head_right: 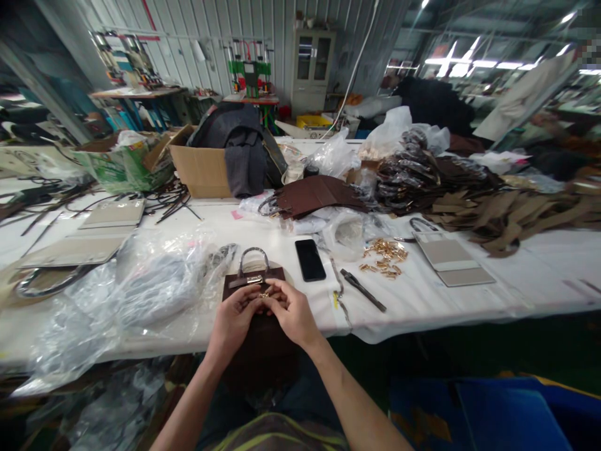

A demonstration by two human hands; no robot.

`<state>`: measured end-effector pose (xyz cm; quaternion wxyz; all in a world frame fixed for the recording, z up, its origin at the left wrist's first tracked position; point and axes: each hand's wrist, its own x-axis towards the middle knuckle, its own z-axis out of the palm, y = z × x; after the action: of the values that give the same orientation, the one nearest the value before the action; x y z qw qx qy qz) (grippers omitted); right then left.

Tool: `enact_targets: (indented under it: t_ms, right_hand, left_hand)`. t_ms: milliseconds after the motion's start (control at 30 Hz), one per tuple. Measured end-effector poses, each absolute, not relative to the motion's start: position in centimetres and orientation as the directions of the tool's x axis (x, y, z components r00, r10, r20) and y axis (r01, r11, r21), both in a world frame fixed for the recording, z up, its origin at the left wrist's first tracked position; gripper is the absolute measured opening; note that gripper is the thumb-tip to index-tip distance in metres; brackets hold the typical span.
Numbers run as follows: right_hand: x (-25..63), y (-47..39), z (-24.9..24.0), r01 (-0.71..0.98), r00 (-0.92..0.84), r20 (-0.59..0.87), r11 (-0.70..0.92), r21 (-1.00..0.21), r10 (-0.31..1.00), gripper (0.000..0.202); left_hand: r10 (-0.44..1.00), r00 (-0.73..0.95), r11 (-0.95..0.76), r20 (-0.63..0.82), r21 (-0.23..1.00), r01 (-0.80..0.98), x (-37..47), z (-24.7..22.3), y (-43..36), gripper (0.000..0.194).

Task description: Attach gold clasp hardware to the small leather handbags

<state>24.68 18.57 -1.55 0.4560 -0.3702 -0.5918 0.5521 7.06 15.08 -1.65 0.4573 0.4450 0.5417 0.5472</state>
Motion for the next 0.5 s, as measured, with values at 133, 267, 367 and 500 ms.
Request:
enact_targets:
  t_ms: [133, 267, 367, 500]
  right_hand:
    - [25.1, 18.6, -0.8, 0.042, -0.314, 0.23, 0.256, -0.966, 0.921, 0.02]
    - [24.8, 18.3, -0.2, 0.086, -0.227, 0.305, 0.331, -0.94, 0.925, 0.018]
    - [24.5, 17.9, 0.1, 0.116, -0.189, 0.344, 0.369, -0.922, 0.92, 0.017]
    - [24.3, 17.5, 0.2, 0.146, -0.181, 0.365, 0.392, -0.908, 0.913, 0.014]
  left_hand:
    - [0.986, -0.169, -0.016, 0.003, 0.997, -0.073, 7.4, -1.7, 14.9, 0.044]
    - [0.985, -0.175, -0.023, 0.001, 0.992, -0.121, 7.8, -1.4, 14.8, 0.049]
    - [0.982, -0.191, -0.02, -0.004, 0.992, -0.126, 7.9, -1.2, 14.7, 0.047]
    - [0.978, -0.21, -0.021, 0.0, 0.995, -0.1, 7.8, -1.0, 14.6, 0.04]
